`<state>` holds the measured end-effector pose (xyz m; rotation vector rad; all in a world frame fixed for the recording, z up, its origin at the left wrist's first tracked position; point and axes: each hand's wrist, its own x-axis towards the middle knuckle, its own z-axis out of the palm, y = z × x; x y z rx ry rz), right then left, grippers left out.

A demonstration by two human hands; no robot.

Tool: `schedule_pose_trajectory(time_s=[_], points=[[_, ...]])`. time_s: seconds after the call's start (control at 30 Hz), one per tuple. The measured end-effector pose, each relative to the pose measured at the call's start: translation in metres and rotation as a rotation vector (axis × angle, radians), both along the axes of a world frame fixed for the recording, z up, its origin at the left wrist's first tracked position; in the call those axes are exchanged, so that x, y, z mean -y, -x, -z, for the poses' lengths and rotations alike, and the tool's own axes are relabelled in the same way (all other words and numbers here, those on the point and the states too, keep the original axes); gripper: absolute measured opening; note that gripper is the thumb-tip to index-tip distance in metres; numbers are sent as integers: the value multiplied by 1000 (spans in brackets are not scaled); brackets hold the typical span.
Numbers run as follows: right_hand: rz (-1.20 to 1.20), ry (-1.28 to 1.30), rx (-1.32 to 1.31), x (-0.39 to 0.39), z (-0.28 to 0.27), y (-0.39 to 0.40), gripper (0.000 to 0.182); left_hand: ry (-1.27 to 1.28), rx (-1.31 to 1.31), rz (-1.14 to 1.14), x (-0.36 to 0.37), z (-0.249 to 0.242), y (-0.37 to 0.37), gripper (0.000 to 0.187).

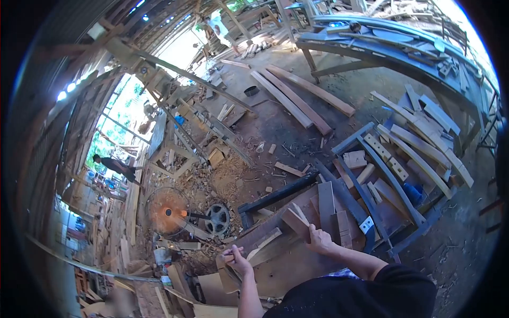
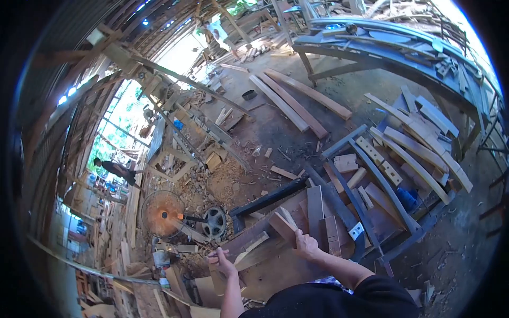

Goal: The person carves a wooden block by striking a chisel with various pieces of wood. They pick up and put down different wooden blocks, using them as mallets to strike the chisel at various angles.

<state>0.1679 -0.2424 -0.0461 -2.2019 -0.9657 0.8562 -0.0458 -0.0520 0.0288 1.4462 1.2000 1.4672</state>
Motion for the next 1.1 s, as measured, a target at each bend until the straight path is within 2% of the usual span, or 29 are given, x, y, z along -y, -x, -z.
schedule_pose_trajectory(time_s=[0.37, 0.47, 0.63, 0.83, 1.1], points=[[-115, 27, -25, 1, 7, -16, 63, 5, -78, 11, 8, -3, -33, 27], [-120, 0, -11, 1, 8, -17, 65, 108, -128, 34, 6, 7, -28, 25], [-148, 19, -49, 1, -12, -26, 69, 76, -118, 23, 14, -5, -40, 22], [-178, 63, -38, -1, -7, -25, 70, -49, -178, -37, 20, -11, -54, 23], [-201, 59, -31, -1, -12, -30, 69, -17, -191, -55, 22, -10, -53, 23]])
